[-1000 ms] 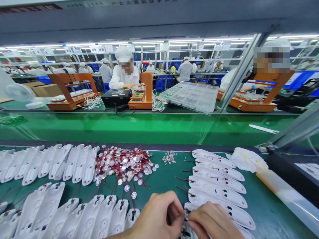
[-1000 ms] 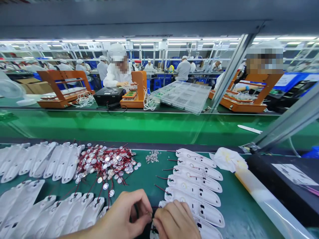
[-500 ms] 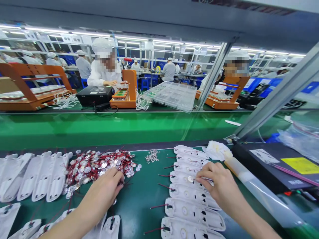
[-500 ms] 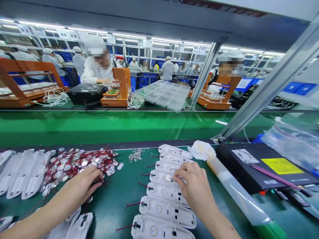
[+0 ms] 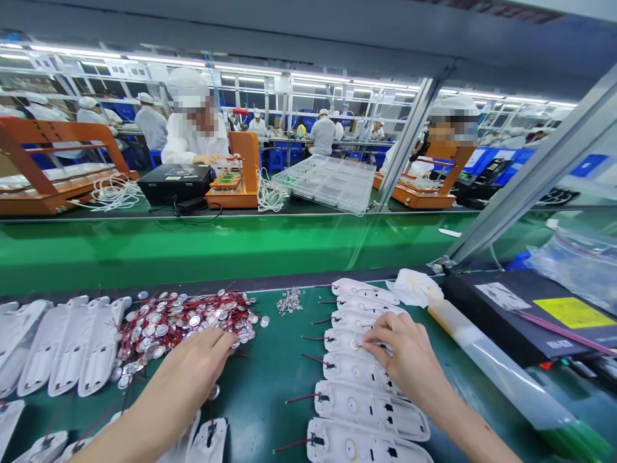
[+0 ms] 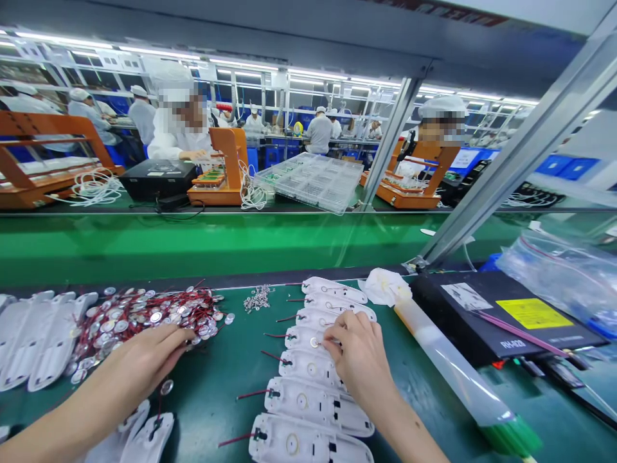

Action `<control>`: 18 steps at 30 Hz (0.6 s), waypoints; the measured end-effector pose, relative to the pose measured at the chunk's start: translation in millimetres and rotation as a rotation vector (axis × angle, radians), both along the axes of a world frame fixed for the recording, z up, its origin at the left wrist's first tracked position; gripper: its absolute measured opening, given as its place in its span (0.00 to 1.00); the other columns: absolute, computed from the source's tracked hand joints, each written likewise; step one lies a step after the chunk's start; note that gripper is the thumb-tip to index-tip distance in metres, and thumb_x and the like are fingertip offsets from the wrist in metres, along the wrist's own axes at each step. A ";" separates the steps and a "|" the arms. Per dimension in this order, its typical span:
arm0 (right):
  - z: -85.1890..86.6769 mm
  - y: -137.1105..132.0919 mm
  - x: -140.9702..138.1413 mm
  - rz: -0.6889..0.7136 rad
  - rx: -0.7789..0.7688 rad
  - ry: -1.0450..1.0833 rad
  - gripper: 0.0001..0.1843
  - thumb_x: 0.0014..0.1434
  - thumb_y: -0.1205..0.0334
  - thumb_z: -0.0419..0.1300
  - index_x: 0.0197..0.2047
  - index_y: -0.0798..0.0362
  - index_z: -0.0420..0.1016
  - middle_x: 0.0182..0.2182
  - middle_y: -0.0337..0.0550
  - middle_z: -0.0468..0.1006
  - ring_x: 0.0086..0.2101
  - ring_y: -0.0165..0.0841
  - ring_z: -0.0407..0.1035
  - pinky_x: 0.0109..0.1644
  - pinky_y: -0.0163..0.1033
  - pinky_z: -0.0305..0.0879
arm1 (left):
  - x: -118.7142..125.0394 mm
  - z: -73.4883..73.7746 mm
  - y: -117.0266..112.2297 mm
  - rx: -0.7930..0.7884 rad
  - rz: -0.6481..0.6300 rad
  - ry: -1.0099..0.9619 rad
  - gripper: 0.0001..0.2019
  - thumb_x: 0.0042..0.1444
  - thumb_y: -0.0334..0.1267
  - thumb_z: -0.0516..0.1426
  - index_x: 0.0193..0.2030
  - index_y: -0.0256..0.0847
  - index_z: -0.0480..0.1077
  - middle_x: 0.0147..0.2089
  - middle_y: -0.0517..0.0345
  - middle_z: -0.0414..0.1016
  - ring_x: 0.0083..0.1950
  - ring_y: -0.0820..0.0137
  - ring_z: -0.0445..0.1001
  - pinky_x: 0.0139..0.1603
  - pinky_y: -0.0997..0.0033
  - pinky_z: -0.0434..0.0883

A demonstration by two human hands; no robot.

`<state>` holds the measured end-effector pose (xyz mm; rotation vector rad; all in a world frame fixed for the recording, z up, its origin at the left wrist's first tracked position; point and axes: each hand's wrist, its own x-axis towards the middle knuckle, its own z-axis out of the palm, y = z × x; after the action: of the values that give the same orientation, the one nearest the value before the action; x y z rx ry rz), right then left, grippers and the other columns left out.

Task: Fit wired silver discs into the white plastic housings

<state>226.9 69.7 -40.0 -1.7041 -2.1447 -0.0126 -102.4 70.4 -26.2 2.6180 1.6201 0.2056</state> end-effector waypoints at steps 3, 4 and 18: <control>1.5 -1.2 -2.0 0.033 0.036 -0.011 0.07 0.51 0.66 0.61 0.31 0.43 0.75 0.31 0.40 0.70 0.34 0.35 0.60 0.34 0.42 0.53 | -5.3 2.5 -0.6 0.002 -0.006 -0.045 0.18 0.59 0.32 0.40 0.38 0.42 0.71 0.39 0.51 0.72 0.38 0.63 0.71 0.37 0.65 0.67; 1.5 -1.3 -3.1 0.050 0.041 -0.015 0.08 0.52 0.67 0.60 0.30 0.42 0.75 0.31 0.39 0.70 0.34 0.35 0.60 0.35 0.42 0.53 | -7.3 3.8 -0.4 0.002 -0.011 -0.063 0.18 0.59 0.33 0.40 0.37 0.42 0.71 0.38 0.51 0.72 0.36 0.63 0.71 0.37 0.65 0.67; 50.9 -22.6 -66.4 0.338 0.206 0.314 0.11 0.56 0.60 0.56 0.44 0.47 0.67 0.39 0.43 0.71 0.41 0.34 0.64 0.41 0.39 0.65 | 45.7 46.5 -3.7 -0.544 0.135 -0.805 0.09 0.46 0.40 0.53 0.28 0.39 0.72 0.24 0.59 0.71 0.25 0.73 0.65 0.24 0.77 0.61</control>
<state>160.5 47.1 10.9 -1.1321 -2.0810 0.1160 -56.7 66.8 20.3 1.6882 1.2998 0.6232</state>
